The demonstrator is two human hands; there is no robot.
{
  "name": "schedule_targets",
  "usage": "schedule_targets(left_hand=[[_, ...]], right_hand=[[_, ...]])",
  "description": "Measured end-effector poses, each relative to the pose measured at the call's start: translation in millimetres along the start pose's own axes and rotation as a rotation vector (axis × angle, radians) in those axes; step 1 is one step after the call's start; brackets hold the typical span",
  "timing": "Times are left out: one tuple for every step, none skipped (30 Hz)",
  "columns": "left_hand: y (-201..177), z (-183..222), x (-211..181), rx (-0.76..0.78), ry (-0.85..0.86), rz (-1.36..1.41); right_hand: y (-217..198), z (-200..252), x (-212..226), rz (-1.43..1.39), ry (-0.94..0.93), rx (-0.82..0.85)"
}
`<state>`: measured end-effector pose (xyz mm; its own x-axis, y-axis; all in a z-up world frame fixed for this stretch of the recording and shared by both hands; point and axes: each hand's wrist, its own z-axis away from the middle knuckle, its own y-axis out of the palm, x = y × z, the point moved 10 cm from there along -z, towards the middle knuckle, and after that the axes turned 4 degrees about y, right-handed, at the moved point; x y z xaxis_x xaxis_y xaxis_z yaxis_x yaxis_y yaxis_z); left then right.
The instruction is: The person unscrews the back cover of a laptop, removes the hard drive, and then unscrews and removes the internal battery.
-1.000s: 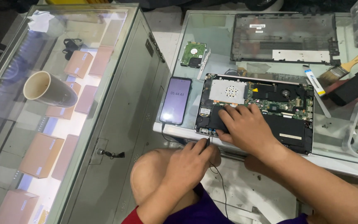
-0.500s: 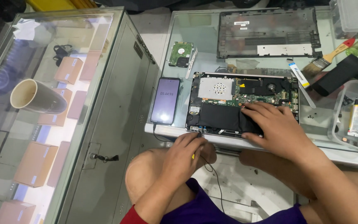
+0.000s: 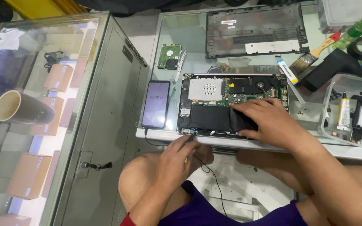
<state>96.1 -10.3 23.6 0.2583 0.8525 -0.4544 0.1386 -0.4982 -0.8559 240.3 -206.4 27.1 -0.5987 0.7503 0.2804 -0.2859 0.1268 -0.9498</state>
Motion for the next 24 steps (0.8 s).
schedule_targets(left_hand=[[-1, 0, 0, 0.001, -0.001, 0.0], [-2, -1, -2, -0.008, 0.007, 0.01], [-4, -1, -3, -0.017, 0.016, 0.019], [-5, -2, -4, -0.016, 0.016, 0.019], [-4, -3, -5, 0.012, 0.011, -0.009], [-3, -5, -6, 0.04, 0.007, -0.037], [-2, -3, -7, 0.043, 0.009, -0.035], [-2, -2, -10, 0.033, 0.04, -0.076], [-2, -2, -13, 0.023, 0.073, -0.118], [-5, 1, -16, 0.026, 0.076, -0.116], [-5, 4, -17, 0.051, 0.065, -0.134], [-5, 6, -19, 0.076, 0.054, -0.153], [-13, 1, -28, 0.082, 0.064, -0.148], [-23, -4, -31, 0.047, 0.013, -0.022], [-34, -6, -34, 0.016, -0.045, 0.103], [-35, -15, -41, 0.025, -0.04, 0.106], [-35, -23, -40, 0.04, -0.115, 0.167], [-35, -30, -39, 0.056, -0.191, 0.227], [-34, -41, -46, 0.061, -0.189, 0.225], [-32, -55, -60, 0.082, -0.13, 0.296], [-29, -67, -73, 0.104, -0.073, 0.366], [-24, -74, -75, 0.109, -0.075, 0.362], [-16, -80, -75, 0.15, -0.117, 0.366], [-6, -86, -74, 0.19, -0.159, 0.369]], right_hand=[[0, -1, 0, -0.001, 0.0, 0.001], [-1, -2, 1, 0.012, -0.014, -0.005], [-2, -2, 2, 0.024, -0.027, -0.011], [-3, -4, 2, 0.023, -0.027, -0.011], [-4, -5, 3, 0.023, -0.032, -0.019], [-5, -6, 4, 0.022, -0.038, -0.028], [-8, -6, 4, 0.021, -0.033, -0.027], [-9, -7, 3, -0.019, -0.024, -0.006], [-11, -8, 3, -0.058, -0.015, 0.013], [-10, -6, -2, -0.06, -0.01, 0.013], [-15, -3, -6, -0.155, -0.037, -0.04], [-21, 0, -10, -0.249, -0.064, -0.094], [-25, 8, -14, -0.25, -0.052, -0.097], [-36, 17, -21, -0.33, -0.032, -0.175], [-46, 26, -27, -0.412, -0.013, -0.25], [-42, 33, -29, -0.416, -0.003, -0.25], [-44, 40, -30, -0.397, -0.008, -0.309], [-46, 47, -30, -0.377, -0.013, -0.368], [-41, 55, -28, -0.382, -0.009, -0.37], [-33, 61, -29, -0.315, 0.039, -0.363], [-26, 67, -29, -0.25, 0.085, -0.353], [-20, 73, -33, -0.256, 0.087, -0.353], [-17, 80, -34, -0.196, 0.079, -0.396], [-14, 87, -36, -0.137, 0.071, -0.438]])
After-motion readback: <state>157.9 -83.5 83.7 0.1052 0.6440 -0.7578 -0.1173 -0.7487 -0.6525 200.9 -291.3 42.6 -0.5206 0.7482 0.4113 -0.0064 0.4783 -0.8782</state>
